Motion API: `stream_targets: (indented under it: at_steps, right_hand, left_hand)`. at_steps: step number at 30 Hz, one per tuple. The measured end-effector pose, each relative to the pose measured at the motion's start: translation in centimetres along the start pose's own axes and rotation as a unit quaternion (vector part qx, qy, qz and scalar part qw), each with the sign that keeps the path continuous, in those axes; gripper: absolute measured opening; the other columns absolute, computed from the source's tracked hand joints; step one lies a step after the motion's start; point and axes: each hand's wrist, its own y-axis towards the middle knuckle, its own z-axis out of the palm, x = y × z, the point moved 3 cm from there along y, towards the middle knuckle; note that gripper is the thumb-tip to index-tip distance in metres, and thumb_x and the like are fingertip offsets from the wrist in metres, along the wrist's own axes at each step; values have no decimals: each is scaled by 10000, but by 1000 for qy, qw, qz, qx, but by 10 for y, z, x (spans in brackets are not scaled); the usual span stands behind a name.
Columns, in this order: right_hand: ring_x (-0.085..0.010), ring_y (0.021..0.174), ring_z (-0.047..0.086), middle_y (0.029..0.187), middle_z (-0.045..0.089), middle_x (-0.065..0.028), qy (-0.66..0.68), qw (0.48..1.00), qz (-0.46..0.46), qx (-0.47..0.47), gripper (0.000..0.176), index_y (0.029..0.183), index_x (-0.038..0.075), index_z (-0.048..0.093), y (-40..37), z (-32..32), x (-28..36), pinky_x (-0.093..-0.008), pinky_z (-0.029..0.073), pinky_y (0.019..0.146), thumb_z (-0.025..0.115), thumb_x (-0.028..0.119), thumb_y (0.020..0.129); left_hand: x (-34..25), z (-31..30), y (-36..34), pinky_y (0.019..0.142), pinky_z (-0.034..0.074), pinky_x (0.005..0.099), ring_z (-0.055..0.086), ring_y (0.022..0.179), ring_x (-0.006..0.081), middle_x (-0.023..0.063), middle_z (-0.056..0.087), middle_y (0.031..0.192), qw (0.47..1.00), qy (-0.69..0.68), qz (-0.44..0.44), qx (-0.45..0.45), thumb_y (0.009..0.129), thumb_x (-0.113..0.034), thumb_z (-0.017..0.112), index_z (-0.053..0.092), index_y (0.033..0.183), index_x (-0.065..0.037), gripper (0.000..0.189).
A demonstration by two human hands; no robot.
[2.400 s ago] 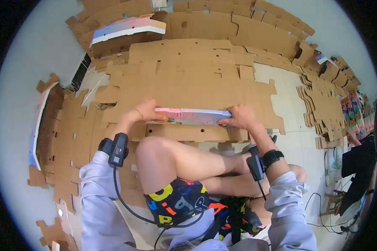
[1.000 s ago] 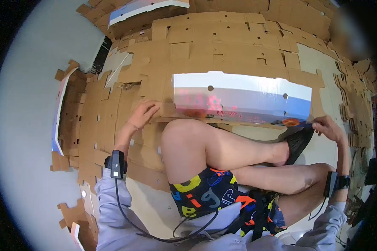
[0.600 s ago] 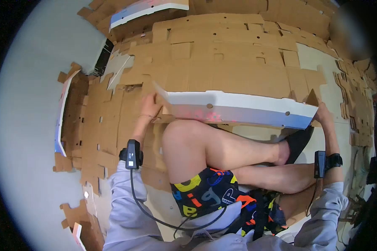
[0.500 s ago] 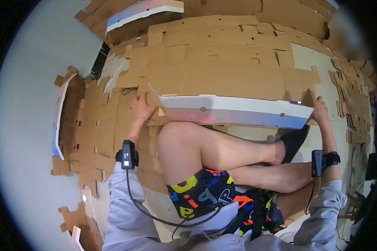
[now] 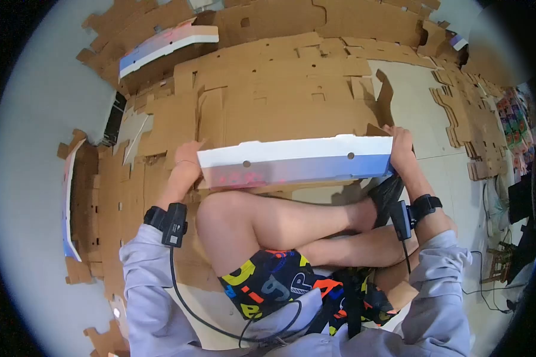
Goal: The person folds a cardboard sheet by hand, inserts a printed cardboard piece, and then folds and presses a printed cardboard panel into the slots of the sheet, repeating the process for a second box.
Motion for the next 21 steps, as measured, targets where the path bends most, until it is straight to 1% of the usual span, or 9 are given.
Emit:
stream_targets:
  at_steps: [4, 7, 9, 10, 14, 16, 18, 20, 21]
  right_hand:
    - [-299, 851, 623, 836, 633, -116, 202, 978, -45, -18, 371, 1177, 115, 562, 7, -11, -15, -384, 502, 750, 555, 193, 814]
    - [-306, 686, 638, 724, 626, -138, 330, 935, -119, 40, 369, 1203, 78, 539, 34, 4, -41, -406, 527, 638, 539, 166, 845]
    - [-254, 660, 645, 751, 629, -140, 539, 823, 63, 167, 389, 1233, 61, 504, 18, -46, -55, -366, 513, 558, 521, 177, 863]
    - [-228, 648, 648, 764, 631, -141, 623, 734, 154, 222, 400, 1249, 53, 487, 11, -62, -59, -347, 506, 518, 512, 182, 872]
    - [-144, 492, 547, 719, 612, -91, 764, 610, 140, 160, 371, 1262, 41, 501, 16, 19, -57, -262, 469, 450, 488, 148, 907]
    - [-177, 708, 593, 818, 630, -98, 741, 664, 85, 49, 372, 1245, 10, 509, 23, 65, -44, -294, 488, 662, 483, 189, 919]
    - [-194, 907, 582, 946, 630, -121, 768, 634, 95, -18, 410, 1227, -11, 515, 9, 67, -33, -300, 442, 843, 443, 271, 938]
    - [-208, 1060, 537, 1069, 616, -143, 798, 581, 156, -37, 476, 1217, -27, 516, -4, 50, -21, -296, 363, 966, 388, 350, 954]
    - [-217, 1137, 491, 1199, 558, -168, 829, 523, 178, 86, 554, 1219, -34, 502, -12, 38, -12, -312, 323, 1002, 303, 417, 964]
  left_hand:
    - [31, 14, 21, 634, 527, 351, 638, 816, 279, 142, 648, 894, 947, -306, 60, 81, 815, -323, 598, 404, 1338, -162, 580]
    - [23, -27, 5, 505, 450, 255, 507, 573, 103, 37, 541, 758, 851, -483, -81, 188, 852, -230, 576, 251, 1424, -193, 659]
    - [22, -29, -16, 484, 416, 234, 419, 501, 65, 17, 495, 753, 721, -664, -165, 113, 858, -150, 555, 217, 1434, -202, 669]
    - [28, -23, -18, 511, 430, 236, 437, 526, 74, 28, 512, 832, 758, -635, -137, 61, 871, -142, 534, 220, 1435, -204, 649]
    - [67, 53, -13, 703, 471, 256, 540, 767, 128, 81, 512, 1154, 827, -543, -80, -119, 919, -157, 458, 215, 1449, -215, 586]
    - [89, 105, -11, 965, 392, 292, 475, 1169, 182, 100, 357, 1411, 788, -592, -108, -127, 958, -256, 427, 246, 1445, -153, 530]
    - [71, 123, -15, 1008, 349, 305, 435, 1220, 193, 99, 354, 1419, 607, -776, -151, -83, 955, -326, 440, 280, 1425, -99, 546]
    - [79, 146, -12, 939, 383, 313, 471, 1159, 196, 89, 439, 1307, 590, -792, -156, -19, 945, -373, 460, 376, 1341, -66, 508]
    - [80, 154, -7, 938, 386, 315, 477, 1153, 205, 97, 450, 1294, 571, -804, -165, 10, 939, -386, 463, 381, 1339, -63, 521]
